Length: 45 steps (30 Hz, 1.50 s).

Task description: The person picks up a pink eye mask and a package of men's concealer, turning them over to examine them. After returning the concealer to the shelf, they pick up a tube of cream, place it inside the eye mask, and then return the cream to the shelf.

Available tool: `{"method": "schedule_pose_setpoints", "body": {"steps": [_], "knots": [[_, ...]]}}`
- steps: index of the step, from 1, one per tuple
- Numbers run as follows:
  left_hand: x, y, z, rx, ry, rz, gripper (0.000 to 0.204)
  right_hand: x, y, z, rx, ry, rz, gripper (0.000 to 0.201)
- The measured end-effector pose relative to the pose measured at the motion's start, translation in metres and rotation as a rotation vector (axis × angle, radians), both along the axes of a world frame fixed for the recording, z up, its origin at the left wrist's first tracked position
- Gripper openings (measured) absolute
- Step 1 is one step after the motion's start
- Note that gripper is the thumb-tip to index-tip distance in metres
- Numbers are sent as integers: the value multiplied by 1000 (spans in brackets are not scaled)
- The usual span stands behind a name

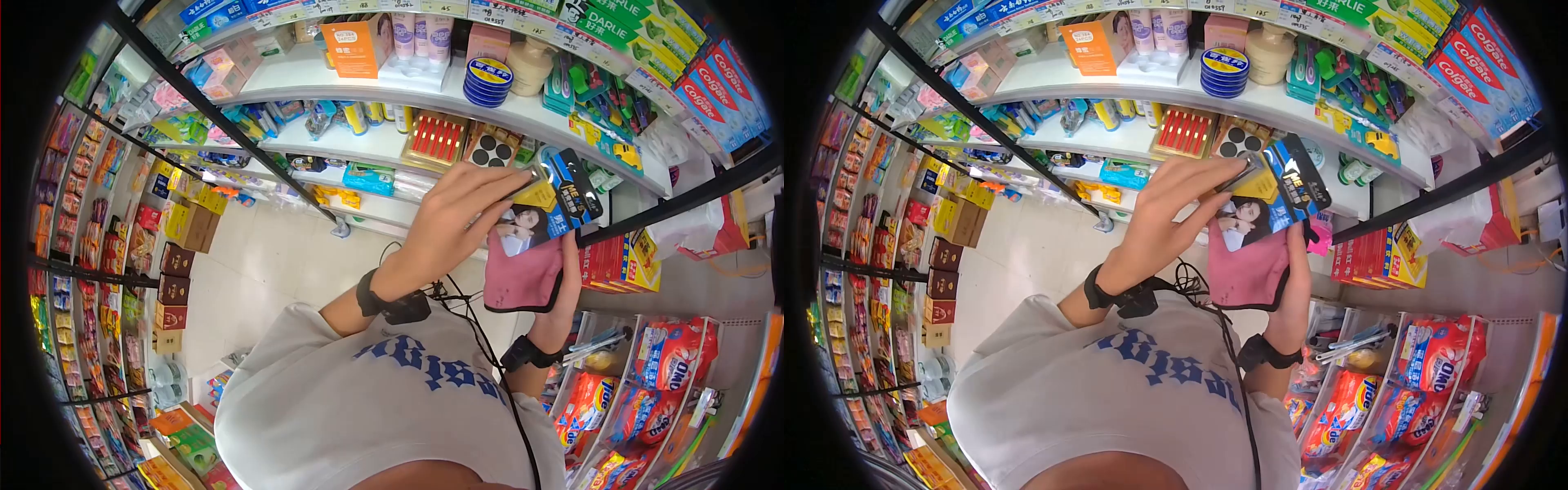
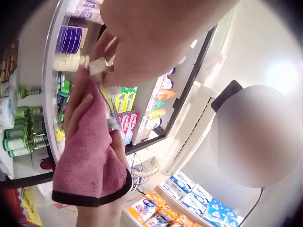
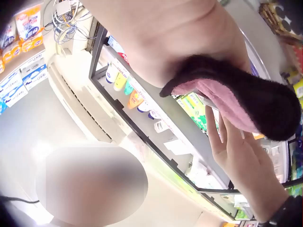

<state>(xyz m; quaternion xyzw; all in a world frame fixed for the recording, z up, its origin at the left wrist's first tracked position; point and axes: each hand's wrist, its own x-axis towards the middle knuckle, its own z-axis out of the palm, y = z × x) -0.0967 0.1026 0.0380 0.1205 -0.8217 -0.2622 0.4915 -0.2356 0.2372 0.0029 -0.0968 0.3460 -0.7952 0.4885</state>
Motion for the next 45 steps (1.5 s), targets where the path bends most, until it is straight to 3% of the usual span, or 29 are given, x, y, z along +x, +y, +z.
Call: {"method": "schedule_pose_setpoints", "body": {"steps": [3, 6, 11, 12, 19, 23, 26, 27, 29, 31, 33, 38, 45], "knots": [[3, -5, -7, -72, -73, 60, 46, -12, -2, -7, -7, 156, 31, 48], [11, -6, -11, -8, -199, 104, 47, -11, -15, -13, -21, 236, -100, 49], [27, -18, -9, -19, -271, -63, 51, 2, -32, -19, 141, 645, -97, 47], [31, -21, -8, -37, -281, -98, 51, 7, -38, -19, 145, 625, -132, 43], [77, -49, 9, 363, -295, -221, 56, 49, -81, 0, 238, 852, -234, 27], [114, -87, 3, 302, -225, -74, 51, 80, -107, 4, 210, 835, -215, 25], [144, -133, -7, 217, -119, 175, 43, 98, -119, -11, 284, 839, -308, 25], [156, -147, -4, 296, -50, 249, 44, 105, -124, -14, 330, 849, -340, 27], [182, -182, -9, 292, 86, 477, 40, 113, -132, -23, 397, 723, -366, 36], [209, -227, -18, 185, 130, 646, 40, 118, -137, -19, 361, 751, -254, 36], [226, -259, -19, 96, 122, 719, 38, 127, -147, -29, 360, 754, -302, 39], [240, -346, -13, 17, -73, 771, 30, 152, -157, -34, 350, 736, -251, 37], [226, -397, -35, -29, -123, 652, 24, 177, -157, -15, 467, 767, -344, 33]]}}
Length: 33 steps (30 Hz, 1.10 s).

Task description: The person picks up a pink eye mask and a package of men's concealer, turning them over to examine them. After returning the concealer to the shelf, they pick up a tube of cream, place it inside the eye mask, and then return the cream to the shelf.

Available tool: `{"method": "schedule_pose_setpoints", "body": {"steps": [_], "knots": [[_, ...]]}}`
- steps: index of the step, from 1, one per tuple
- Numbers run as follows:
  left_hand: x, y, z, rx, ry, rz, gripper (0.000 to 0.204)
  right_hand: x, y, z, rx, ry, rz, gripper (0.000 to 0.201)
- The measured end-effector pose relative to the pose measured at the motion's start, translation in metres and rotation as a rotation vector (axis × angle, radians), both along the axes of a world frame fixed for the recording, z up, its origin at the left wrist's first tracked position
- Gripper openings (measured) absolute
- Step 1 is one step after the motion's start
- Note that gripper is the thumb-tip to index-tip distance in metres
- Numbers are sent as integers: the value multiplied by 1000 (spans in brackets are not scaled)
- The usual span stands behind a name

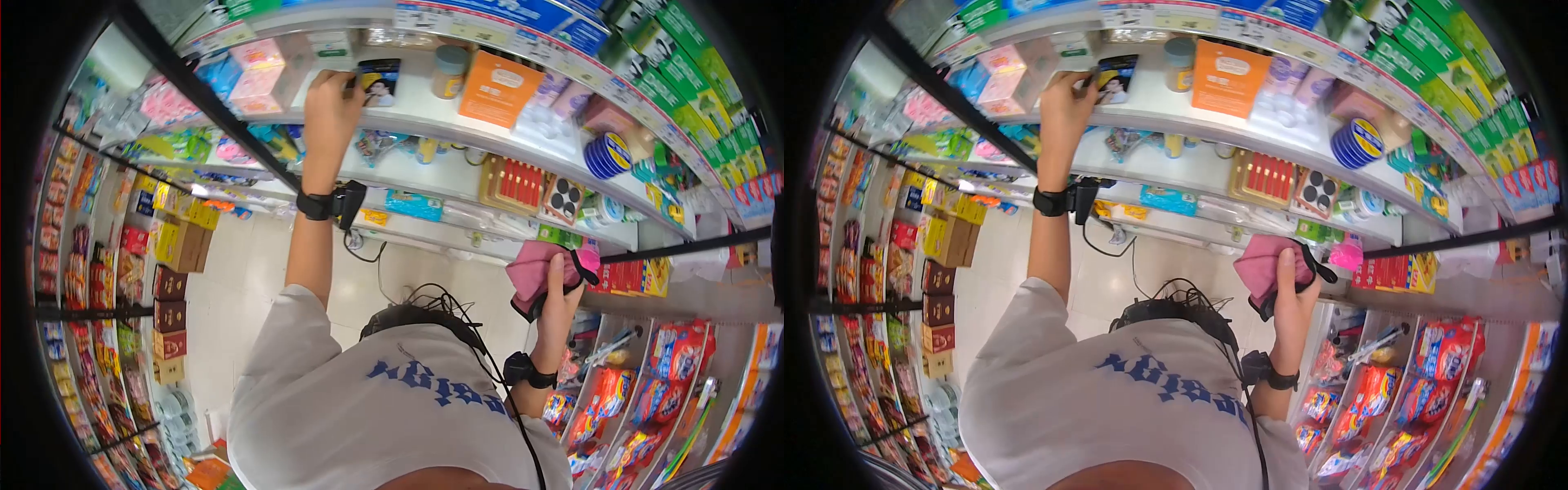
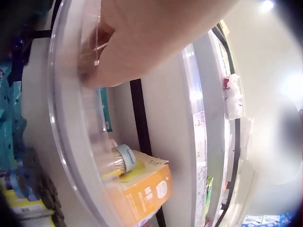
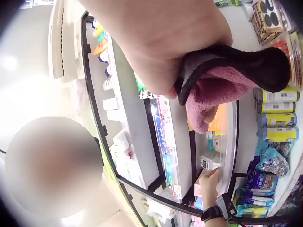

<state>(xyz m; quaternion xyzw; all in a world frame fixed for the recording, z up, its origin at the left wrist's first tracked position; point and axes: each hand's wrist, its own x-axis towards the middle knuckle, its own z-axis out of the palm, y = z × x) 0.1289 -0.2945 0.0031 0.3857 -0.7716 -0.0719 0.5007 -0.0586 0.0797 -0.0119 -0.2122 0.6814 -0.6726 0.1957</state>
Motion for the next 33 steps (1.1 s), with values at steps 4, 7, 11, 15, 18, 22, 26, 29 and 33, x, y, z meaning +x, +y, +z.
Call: {"method": "schedule_pose_setpoints", "body": {"steps": [4, 7, 11, 15, 18, 22, 26, 29, 33], "knots": [[-7, 2, -7, -262, -6, 115, 22, 6, 6, 12, 4, 5, -76, 37], [-14, 45, 14, -113, 160, 22, 17, -4, 12, 14, -36, 25, -7, 28], [-30, 103, 34, 46, 149, -209, 12, -9, 18, 14, -93, -6, 35, 26], [-72, 145, 41, -5, 150, -378, 8, -33, 32, 7, -106, -10, 139, 27], [-102, 171, 46, 80, 140, -431, 11, -51, 45, 12, -139, -10, 147, 27], [-148, 192, 47, 143, 138, -490, 14, -75, 67, 10, -189, -22, 32, 28], [-194, 193, 45, 124, 145, -476, 24, -107, 89, 4, -249, -83, 93, 28], [-226, 176, 38, -8, 129, -404, 32, -122, 99, 1, -261, -61, 47, 28], [-253, 163, 37, -91, 162, -363, 38, -143, 111, -5, -306, -102, 80, 28]]}}
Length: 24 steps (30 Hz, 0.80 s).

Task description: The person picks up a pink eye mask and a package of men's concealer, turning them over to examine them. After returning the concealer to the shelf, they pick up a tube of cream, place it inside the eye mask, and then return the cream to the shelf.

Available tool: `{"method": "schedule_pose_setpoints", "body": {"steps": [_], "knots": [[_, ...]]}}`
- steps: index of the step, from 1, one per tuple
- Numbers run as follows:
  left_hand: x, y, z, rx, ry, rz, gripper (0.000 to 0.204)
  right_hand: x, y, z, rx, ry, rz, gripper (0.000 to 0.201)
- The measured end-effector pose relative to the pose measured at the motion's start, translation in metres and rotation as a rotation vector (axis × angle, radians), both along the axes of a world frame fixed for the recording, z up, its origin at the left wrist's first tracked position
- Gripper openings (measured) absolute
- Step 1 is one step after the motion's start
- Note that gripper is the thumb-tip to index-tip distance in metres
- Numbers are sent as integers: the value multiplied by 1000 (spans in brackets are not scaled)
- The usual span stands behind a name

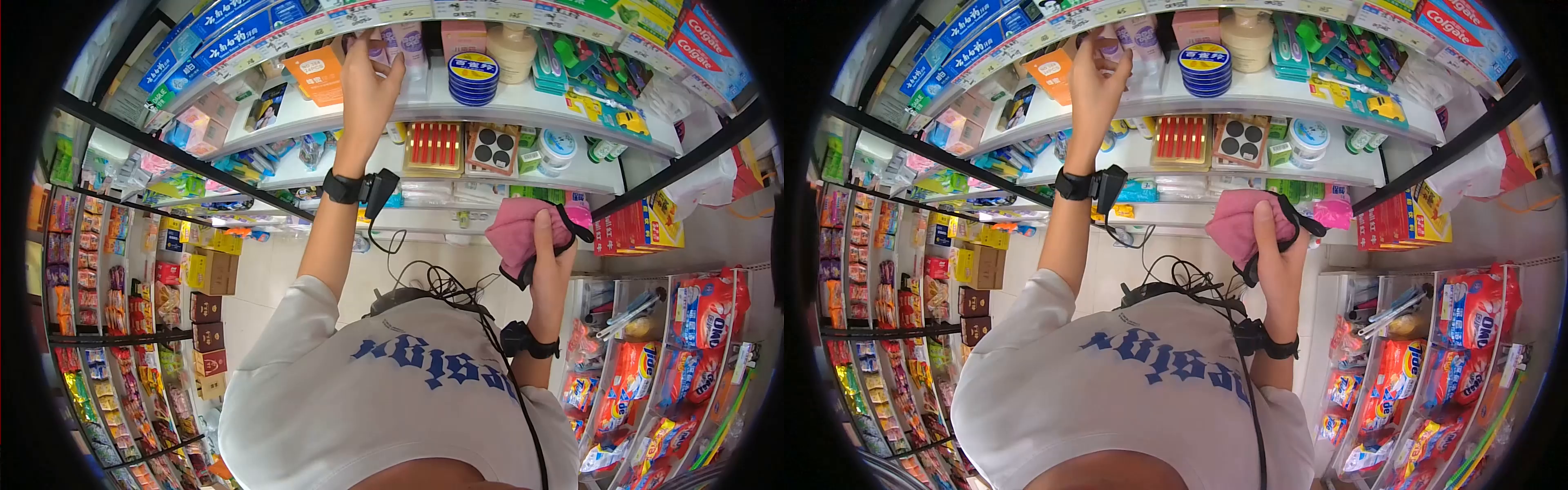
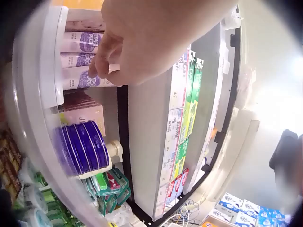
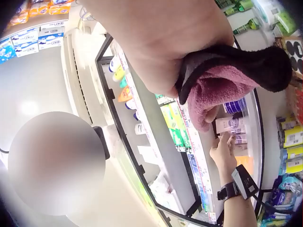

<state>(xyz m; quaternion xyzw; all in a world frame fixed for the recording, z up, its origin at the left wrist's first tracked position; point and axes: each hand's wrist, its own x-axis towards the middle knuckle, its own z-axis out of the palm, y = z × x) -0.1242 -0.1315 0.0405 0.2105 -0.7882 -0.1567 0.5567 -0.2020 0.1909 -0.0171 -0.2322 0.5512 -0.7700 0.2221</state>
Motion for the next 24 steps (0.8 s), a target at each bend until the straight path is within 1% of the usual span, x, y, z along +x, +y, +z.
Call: {"method": "schedule_pose_setpoints", "body": {"steps": [2, 5, 8, 11, 14, 17, 20, 23, 24], "knots": [[-8, -8, 1, 49, 5, -25, 38, -7, 3, 1, -7, -26, -21, 28], [-14, -28, 2, 37, -58, 13, 36, -17, 8, 2, 15, -6, 28, 29], [-21, -45, 3, -20, -74, 65, 30, -24, 12, 4, -12, -16, 58, 29], [-27, -41, 13, -73, -30, 51, 24, -27, 13, 12, -17, 22, 26, 29], [-33, -46, 11, -114, 10, 43, 23, -30, 12, 10, -50, -1, 41, 28], [-30, -40, 13, -35, -24, 63, 22, -27, 11, 6, -51, 9, 76, 28], [-29, -34, 13, -138, 60, 57, 21, -20, 9, 6, -36, 39, 56, 29], [-25, -14, 4, -193, 127, 149, 20, -12, 6, 10, 5, -17, -12, 29], [-24, -3, 2, -40, 134, 100, 20, -10, 5, 9, 1, -7, -10, 29]]}}
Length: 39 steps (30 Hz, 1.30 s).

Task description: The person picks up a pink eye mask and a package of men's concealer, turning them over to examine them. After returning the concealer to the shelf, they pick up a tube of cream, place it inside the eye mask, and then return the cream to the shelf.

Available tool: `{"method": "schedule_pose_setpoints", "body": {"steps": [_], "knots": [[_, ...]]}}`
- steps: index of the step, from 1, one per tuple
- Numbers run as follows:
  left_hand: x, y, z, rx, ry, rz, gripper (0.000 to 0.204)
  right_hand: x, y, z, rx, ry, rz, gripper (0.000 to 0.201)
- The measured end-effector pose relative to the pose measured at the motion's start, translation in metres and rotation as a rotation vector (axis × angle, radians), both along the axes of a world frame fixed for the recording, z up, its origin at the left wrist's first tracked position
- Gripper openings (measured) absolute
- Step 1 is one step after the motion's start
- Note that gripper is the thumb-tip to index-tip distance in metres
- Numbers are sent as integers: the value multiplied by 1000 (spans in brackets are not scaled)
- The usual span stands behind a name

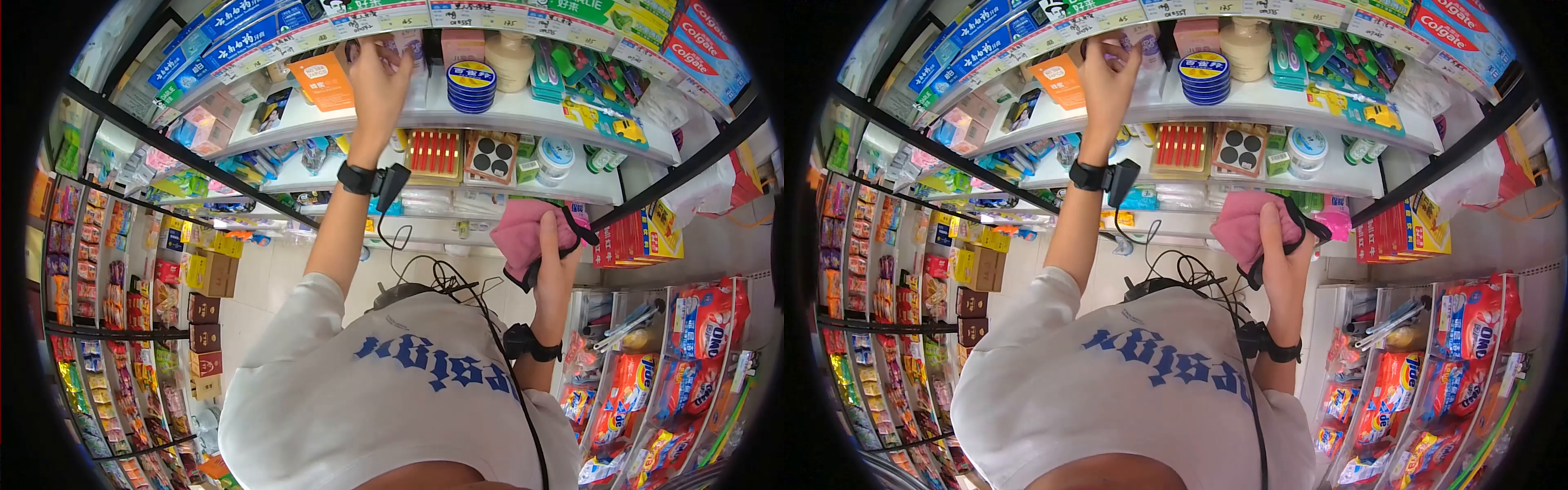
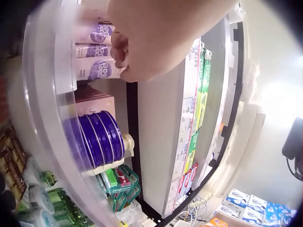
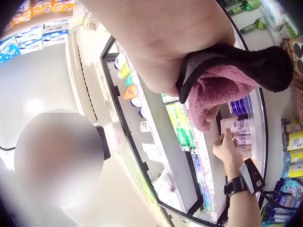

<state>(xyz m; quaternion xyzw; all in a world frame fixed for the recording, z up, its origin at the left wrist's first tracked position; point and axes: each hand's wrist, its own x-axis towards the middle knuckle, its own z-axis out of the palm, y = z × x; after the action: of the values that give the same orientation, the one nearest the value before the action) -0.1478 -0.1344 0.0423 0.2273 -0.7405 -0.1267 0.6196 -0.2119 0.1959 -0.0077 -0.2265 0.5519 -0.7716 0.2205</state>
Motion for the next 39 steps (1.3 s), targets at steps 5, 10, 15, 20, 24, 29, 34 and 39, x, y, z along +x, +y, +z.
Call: {"method": "schedule_pose_setpoints", "body": {"steps": [5, 10, 15, 20, 24, 29, 34, 39], "knots": [[-13, -4, -13, -47, -142, 83, 26, 11, 0, -3, 58, 62, -38, 29], [-27, -8, -22, 71, -265, 202, 29, 23, -3, -12, 11, -27, -64, 33], [-37, -10, -21, 126, -279, 155, 25, 25, -1, -13, -7, -13, -44, 35], [-36, -7, -16, 167, -242, 143, 22, 28, -4, -16, -31, -14, -122, 37], [-23, 2, -14, 137, -125, 109, 23, 33, -3, -14, -1, -35, -158, 38], [-6, 17, -4, 7, -7, 42, 19, 31, -9, -12, 28, -31, -78, 46], [7, 31, -7, -30, 10, -47, 11, 29, -15, -17, 64, -22, -29, 54], [26, 53, -8, 14, 68, -152, 10, 24, -17, -26, 122, -47, 4, 58]]}}
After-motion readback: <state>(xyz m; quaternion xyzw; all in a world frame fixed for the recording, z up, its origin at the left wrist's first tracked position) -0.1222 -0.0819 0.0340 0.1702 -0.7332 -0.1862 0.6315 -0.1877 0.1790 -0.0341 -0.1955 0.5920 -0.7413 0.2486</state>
